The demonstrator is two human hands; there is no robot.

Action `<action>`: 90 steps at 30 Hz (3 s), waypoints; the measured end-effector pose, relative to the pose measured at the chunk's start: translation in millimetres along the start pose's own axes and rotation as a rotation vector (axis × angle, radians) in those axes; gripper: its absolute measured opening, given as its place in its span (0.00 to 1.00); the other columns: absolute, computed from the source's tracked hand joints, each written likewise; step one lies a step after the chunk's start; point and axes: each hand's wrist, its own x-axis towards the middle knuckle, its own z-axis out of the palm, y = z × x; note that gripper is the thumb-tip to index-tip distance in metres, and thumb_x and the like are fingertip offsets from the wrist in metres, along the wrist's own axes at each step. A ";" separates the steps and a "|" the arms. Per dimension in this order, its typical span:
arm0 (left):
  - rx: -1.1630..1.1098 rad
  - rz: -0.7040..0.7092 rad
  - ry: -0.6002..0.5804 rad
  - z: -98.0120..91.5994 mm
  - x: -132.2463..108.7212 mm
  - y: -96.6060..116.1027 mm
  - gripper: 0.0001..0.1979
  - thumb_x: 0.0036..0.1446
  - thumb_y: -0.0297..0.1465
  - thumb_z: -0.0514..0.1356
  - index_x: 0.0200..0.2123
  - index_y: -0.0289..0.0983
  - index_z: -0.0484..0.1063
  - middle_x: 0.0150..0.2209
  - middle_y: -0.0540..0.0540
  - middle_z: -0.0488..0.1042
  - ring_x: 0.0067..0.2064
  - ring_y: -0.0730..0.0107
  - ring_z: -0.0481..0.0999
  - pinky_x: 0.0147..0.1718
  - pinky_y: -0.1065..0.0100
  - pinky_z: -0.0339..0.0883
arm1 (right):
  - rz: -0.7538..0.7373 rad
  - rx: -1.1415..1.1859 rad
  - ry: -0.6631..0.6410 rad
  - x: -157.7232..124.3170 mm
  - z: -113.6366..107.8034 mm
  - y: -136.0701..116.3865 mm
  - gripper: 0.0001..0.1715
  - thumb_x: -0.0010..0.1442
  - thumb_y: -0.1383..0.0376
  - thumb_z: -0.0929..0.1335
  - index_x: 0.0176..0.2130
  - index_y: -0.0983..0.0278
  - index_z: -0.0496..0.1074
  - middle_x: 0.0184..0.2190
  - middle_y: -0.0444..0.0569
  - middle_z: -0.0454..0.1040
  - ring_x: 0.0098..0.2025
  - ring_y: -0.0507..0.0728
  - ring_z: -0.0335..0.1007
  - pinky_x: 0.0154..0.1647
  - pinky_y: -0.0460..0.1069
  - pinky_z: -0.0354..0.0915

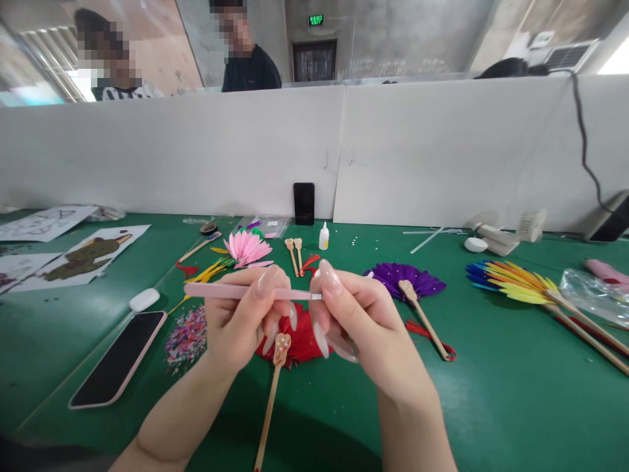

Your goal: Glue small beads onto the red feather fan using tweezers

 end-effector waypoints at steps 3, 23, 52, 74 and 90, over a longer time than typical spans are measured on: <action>-0.040 -0.029 0.069 0.8 -1.2 -4.4 0.16 0.64 0.33 0.53 0.24 0.35 0.69 0.13 0.56 0.61 0.12 0.88 0.60 0.11 0.82 0.52 | 0.000 -0.043 0.041 0.1 2.0 -3.4 0.25 0.66 0.53 0.58 0.24 0.62 0.68 0.18 0.42 0.62 0.16 0.47 0.53 0.13 0.45 0.47; -0.521 -0.525 0.223 12.7 11.4 2.2 0.18 0.50 0.39 0.64 0.16 0.34 0.65 0.17 0.53 0.63 0.19 0.83 0.60 0.18 0.77 0.55 | -0.065 -0.099 0.143 2.4 7.9 -2.8 0.17 0.65 0.57 0.63 0.27 0.61 0.68 0.13 0.37 0.60 0.13 0.43 0.52 0.13 0.40 0.49; 0.626 0.612 -0.148 -9.8 13.5 13.1 0.07 0.59 0.30 0.56 0.33 0.33 0.71 0.27 0.45 0.75 0.28 0.71 0.70 0.28 0.69 0.67 | 0.023 -0.210 0.145 -5.2 4.7 -11.6 0.22 0.66 0.54 0.60 0.24 0.62 0.63 0.16 0.38 0.50 0.16 0.46 0.44 0.14 0.45 0.42; 0.692 0.650 -0.218 -16.1 11.2 12.1 0.07 0.59 0.30 0.56 0.30 0.34 0.70 0.23 0.48 0.71 0.26 0.74 0.67 0.27 0.71 0.67 | 0.093 -0.258 0.034 -4.9 4.5 -14.7 0.26 0.67 0.54 0.58 0.22 0.63 0.59 0.16 0.38 0.52 0.17 0.46 0.44 0.15 0.44 0.44; 0.308 0.337 -0.077 -2.4 10.3 11.0 0.13 0.60 0.29 0.54 0.23 0.36 0.67 0.18 0.50 0.67 0.21 0.77 0.62 0.22 0.72 0.60 | -0.055 -0.432 0.113 -11.7 12.1 -17.8 0.21 0.67 0.60 0.60 0.23 0.63 0.57 0.17 0.39 0.53 0.17 0.46 0.41 0.12 0.43 0.41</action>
